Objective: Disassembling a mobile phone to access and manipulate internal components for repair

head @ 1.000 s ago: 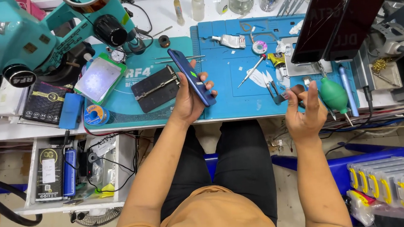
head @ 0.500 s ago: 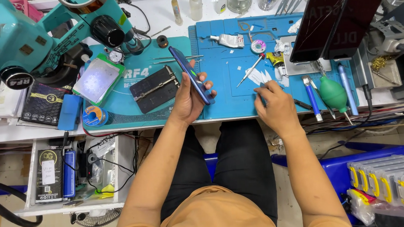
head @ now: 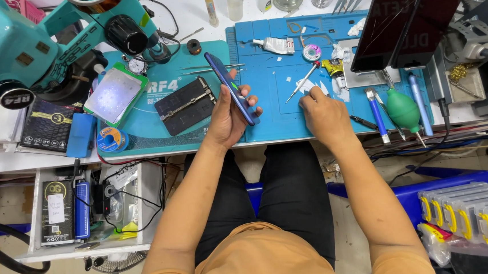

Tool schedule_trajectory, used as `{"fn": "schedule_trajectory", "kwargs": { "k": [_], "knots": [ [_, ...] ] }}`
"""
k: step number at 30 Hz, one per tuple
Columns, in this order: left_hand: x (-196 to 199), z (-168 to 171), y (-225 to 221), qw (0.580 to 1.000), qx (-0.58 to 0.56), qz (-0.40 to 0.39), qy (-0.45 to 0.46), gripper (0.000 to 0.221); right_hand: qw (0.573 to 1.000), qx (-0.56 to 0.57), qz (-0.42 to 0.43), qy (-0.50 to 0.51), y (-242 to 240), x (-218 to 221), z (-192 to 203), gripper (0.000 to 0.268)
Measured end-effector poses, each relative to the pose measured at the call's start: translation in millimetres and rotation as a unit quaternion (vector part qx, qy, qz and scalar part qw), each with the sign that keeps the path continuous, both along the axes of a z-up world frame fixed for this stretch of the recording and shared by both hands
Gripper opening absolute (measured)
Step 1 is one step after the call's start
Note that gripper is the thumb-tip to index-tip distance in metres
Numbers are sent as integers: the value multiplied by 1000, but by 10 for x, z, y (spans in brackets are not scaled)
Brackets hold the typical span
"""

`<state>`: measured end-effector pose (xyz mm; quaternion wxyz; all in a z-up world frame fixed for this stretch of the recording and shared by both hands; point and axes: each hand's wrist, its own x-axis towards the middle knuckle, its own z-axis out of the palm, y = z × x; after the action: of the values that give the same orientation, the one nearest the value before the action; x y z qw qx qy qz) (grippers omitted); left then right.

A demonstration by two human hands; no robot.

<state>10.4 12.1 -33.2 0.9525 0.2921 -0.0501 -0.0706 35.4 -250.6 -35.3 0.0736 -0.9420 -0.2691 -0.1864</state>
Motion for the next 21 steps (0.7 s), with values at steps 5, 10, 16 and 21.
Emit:
{"fn": "schedule_trajectory", "kwargs": {
  "k": [5,10,16,21],
  "knots": [
    [0,-7,7,1000,-4,7,9,72,997,39,39,60,-39,-163,295,4],
    [55,-97,-5,1000,-10,0,20,70,996,-9,57,62,-10,-257,270,10],
    [4,17,-9,1000,-3,4,15,72,991,-111,67,36,111,-285,216,9],
    [-4,33,2,1000,-15,-3,13,57,989,-99,77,74,139,-274,357,7]
  ]
}}
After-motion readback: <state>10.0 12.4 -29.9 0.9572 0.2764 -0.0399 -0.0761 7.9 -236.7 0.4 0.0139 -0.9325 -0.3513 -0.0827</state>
